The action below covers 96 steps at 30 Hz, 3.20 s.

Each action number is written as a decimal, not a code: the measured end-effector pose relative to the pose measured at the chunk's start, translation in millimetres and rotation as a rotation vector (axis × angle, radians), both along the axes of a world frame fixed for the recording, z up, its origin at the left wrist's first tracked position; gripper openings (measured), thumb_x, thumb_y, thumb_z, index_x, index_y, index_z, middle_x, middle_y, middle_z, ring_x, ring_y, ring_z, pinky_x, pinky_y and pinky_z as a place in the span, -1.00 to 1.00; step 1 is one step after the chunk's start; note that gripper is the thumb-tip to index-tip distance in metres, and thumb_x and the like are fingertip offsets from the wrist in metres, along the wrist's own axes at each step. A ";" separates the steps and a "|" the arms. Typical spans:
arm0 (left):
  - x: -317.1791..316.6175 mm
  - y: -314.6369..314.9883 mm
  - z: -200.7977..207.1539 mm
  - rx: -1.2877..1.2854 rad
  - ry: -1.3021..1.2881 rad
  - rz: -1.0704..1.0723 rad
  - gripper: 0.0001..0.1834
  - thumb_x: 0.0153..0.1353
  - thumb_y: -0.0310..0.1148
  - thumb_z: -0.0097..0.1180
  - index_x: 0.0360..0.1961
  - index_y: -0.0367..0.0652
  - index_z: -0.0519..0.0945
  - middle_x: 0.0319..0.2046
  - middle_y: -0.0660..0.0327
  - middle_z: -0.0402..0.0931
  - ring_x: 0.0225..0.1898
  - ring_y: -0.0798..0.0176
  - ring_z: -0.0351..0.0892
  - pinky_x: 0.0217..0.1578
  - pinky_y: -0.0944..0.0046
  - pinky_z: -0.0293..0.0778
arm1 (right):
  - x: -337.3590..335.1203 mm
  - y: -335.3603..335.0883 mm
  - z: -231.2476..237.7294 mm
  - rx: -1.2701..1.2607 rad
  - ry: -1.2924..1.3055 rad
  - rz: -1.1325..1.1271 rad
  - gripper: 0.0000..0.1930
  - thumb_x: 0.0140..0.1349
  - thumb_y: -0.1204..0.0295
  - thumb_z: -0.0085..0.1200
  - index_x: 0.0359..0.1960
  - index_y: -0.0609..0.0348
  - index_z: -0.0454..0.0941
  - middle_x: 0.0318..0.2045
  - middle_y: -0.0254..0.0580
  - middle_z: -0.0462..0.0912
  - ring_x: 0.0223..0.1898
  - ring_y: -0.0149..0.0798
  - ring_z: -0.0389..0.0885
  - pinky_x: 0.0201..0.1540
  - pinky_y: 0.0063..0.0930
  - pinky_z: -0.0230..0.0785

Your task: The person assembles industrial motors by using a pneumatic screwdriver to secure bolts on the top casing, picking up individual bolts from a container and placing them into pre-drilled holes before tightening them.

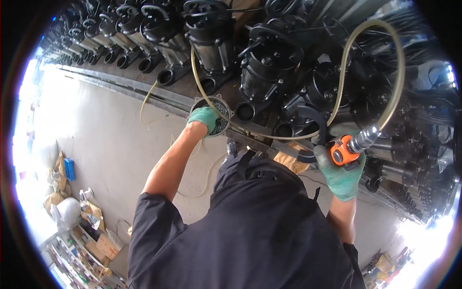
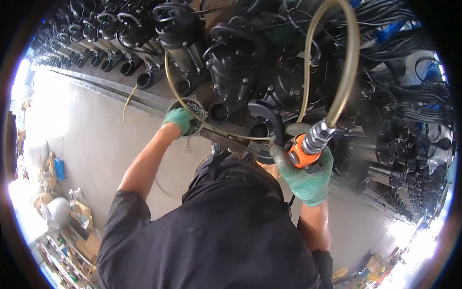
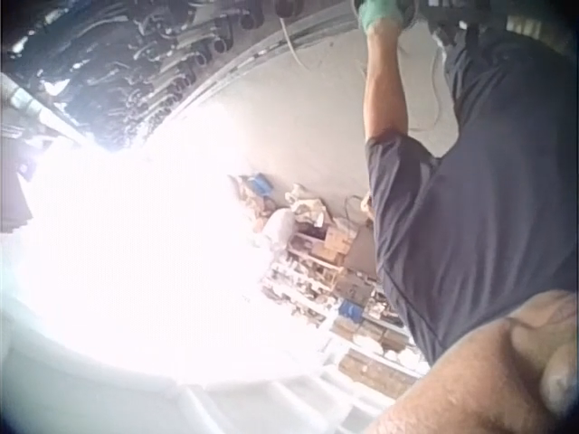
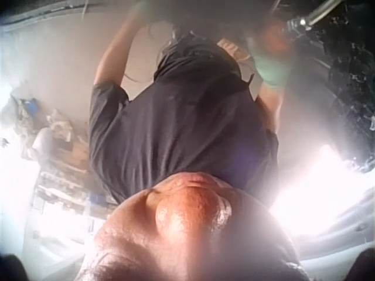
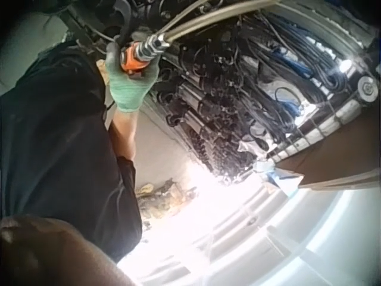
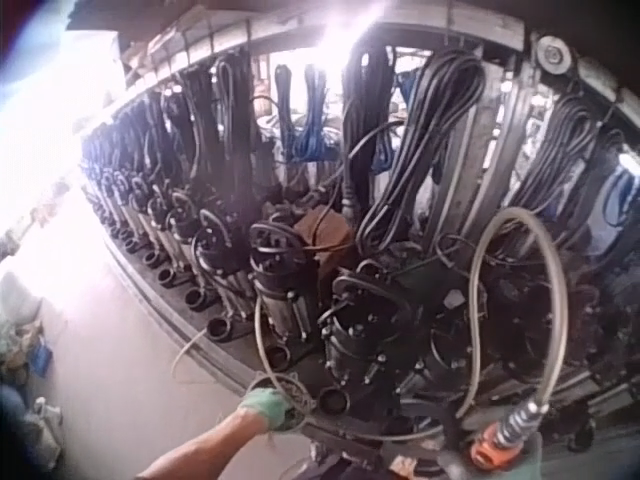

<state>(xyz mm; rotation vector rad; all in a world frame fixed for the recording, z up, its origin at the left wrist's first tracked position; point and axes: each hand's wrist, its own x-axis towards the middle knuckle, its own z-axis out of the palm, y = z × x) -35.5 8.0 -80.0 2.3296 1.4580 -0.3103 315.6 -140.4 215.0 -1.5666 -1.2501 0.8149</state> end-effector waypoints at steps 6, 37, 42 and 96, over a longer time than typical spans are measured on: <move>2.8 -10.7 66.1 -0.021 -0.155 -0.036 -0.71 0.27 -0.23 0.16 -0.06 -0.05 0.75 -0.13 0.01 0.72 -0.11 -0.14 0.70 -0.05 -0.05 0.60 | 7.0 -3.6 -9.8 0.019 -0.003 -0.001 -0.60 -0.06 0.56 0.57 -0.18 0.19 0.62 -0.41 -0.45 0.66 -0.41 -0.56 0.56 -0.29 -0.60 0.48; 60.5 -62.9 281.0 -0.585 -0.789 -0.067 -0.62 0.51 -0.21 0.08 0.06 -0.34 0.65 -0.33 0.04 0.71 -0.24 0.27 0.70 -0.22 0.19 0.58 | -4.0 15.4 2.6 0.334 -0.597 0.827 -0.38 -0.24 0.53 0.43 0.03 0.03 0.67 -0.17 -0.20 0.73 -0.26 -0.04 0.72 -0.21 -0.22 0.58; 62.4 -52.9 241.0 -0.676 -0.886 -0.062 -0.43 0.40 0.03 0.22 0.10 -0.31 0.60 -0.32 0.15 0.63 -0.26 0.36 0.56 -0.23 0.23 0.52 | -2.6 13.5 -0.7 0.331 -0.597 0.827 -0.34 -0.27 0.52 0.43 0.06 0.02 0.67 -0.14 -0.21 0.73 -0.23 -0.04 0.72 -0.20 -0.22 0.57; 116.6 -141.7 237.4 0.181 -1.155 0.106 -0.67 0.01 -0.63 0.41 -0.18 -0.19 0.63 -0.07 0.05 0.54 -0.05 -0.04 0.60 -0.04 0.07 0.55 | -40.8 34.8 16.5 -0.137 0.062 0.319 -0.57 0.11 0.46 0.48 -0.04 0.18 0.54 -0.31 -0.30 0.69 -0.33 -0.45 0.66 -0.22 -0.50 0.58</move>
